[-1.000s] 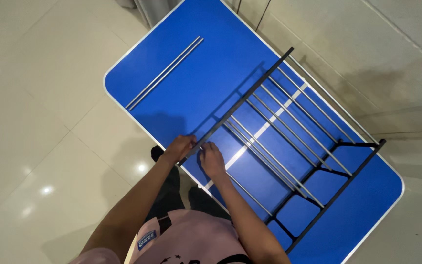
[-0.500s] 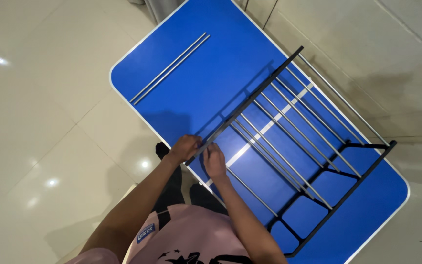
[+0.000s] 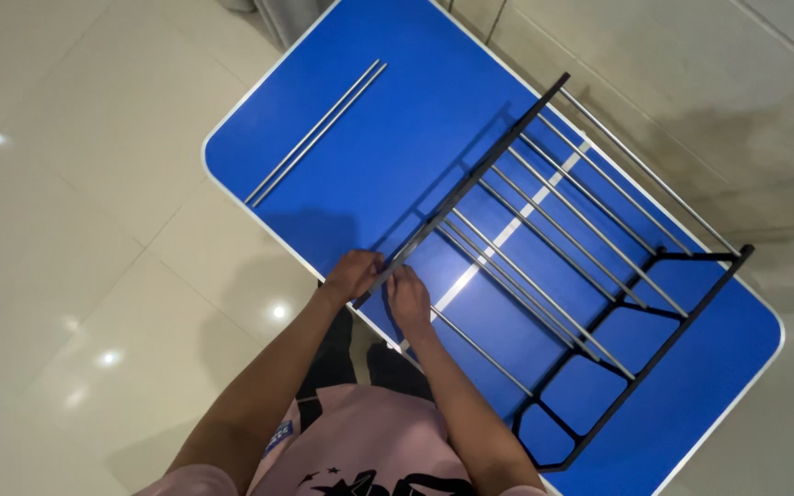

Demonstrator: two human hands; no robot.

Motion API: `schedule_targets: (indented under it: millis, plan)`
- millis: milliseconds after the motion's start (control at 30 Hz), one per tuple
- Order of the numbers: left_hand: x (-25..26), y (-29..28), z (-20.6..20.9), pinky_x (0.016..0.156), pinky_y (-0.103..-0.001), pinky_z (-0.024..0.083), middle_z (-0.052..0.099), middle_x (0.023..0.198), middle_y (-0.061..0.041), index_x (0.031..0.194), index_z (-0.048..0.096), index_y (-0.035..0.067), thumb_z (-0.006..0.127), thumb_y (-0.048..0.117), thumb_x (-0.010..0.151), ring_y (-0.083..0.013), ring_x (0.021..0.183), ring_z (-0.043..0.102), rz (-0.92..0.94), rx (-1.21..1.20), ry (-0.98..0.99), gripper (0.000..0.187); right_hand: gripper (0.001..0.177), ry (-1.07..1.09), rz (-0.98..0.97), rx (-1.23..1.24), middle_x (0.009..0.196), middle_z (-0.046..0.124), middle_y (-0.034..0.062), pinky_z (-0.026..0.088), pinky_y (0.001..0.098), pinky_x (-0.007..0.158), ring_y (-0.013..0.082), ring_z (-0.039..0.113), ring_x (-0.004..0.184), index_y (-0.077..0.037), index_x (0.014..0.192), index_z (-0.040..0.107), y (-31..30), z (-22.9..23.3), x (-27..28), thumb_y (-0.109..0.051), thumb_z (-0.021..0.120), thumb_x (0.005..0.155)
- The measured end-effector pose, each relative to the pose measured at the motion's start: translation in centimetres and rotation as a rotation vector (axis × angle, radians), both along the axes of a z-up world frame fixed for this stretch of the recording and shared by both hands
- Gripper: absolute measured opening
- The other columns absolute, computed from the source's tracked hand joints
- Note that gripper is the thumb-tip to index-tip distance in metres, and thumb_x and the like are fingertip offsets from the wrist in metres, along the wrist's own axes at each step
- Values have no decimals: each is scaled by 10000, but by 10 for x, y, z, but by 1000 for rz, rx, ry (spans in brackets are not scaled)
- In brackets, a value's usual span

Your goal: The person assembles a metal dish rack by inserting multiple horizontal rods into the side frames on a blue table. The person repeatedly picks up rods, aligns them, and slides them into place, progressively building the rack structure.

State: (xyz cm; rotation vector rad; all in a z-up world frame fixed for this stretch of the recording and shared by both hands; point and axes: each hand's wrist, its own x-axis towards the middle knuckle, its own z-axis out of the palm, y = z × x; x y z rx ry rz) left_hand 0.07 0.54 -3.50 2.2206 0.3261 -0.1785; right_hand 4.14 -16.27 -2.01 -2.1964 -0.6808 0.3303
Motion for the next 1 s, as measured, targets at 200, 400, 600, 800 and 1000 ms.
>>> schedule_targets:
  millis: [200,400,600,800,1000]
  plan:
    - [7,1,2,738,-465,549,691,823,-174,908,686,82,730,146,800,-420,822,671,-29,-10,96,133,121,-73,-23,23,1006,684,189,539,478,760,416,673,867,-26,1056,663,-2,-9,-2,-92,649,956]
    - [6,8,9,713,-450,550,694,817,-187,960,685,64,737,93,783,-405,820,693,-83,-58,-38,187,143,-143,-62,1,948,667,170,526,482,747,403,654,839,-43,1036,669,1,-12,-6,-95,688,905]
    - [10,12,3,713,-462,549,691,860,-223,947,660,3,787,82,760,-425,835,690,-112,-75,-80,240,188,-192,-51,-22,917,633,158,490,470,801,372,632,869,-25,1076,666,4,-6,-6,-98,684,903]
    - [8,9,-12,743,-474,550,705,883,-235,909,655,-12,740,55,814,-443,879,689,-105,-48,-109,144,147,-268,-93,-72,908,600,152,471,457,785,346,608,865,-45,1016,699,0,-2,-17,-111,715,886]
    - [-1,8,-7,714,-464,553,698,867,-244,995,635,-29,692,53,835,-435,856,699,-100,-210,-302,188,303,-313,-158,-126,924,600,97,446,423,756,284,582,869,-124,1168,744,-5,4,-30,-69,699,874]
